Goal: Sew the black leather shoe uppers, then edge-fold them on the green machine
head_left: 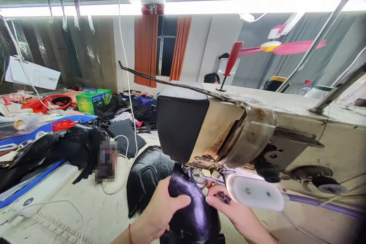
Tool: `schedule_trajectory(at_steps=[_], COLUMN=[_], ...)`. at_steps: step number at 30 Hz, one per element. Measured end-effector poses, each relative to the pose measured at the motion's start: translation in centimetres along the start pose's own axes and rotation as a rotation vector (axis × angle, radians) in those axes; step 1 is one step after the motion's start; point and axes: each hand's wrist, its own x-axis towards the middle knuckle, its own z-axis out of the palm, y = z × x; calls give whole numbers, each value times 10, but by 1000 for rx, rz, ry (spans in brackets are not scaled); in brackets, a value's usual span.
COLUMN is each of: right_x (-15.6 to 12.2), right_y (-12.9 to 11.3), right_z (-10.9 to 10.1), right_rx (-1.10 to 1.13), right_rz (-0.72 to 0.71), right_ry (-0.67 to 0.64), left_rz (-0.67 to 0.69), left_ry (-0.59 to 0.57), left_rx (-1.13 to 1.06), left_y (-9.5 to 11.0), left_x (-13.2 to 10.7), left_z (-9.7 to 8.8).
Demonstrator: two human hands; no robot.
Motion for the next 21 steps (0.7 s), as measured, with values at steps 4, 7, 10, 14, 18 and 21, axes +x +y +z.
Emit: schedule_trajectory(at_steps=[4, 7, 10, 14, 18, 21], right_x=[-7, -11, -13, -12, -8, -7], right_y=[-3, -4, -6, -14, -23, -25], right_z=[16, 28, 36, 43, 41, 30], right_rx=[-49, -60, -40, -66, -85, -63], right_rz=[-33, -65, -69, -31, -16, 6], right_ry=[40, 111, 156, 167, 201, 211], left_rz=[-44, -80, -107, -68, 119, 136], left_ry=[-62, -128, -152, 4, 101, 240], left_rx=[77, 130, 124, -82, -222, -5], left_y=[14, 23, 27, 15, -20, -47], left_x=[13, 22, 27, 21, 3, -5], left_z=[-16, -26, -31, -24, -5, 5])
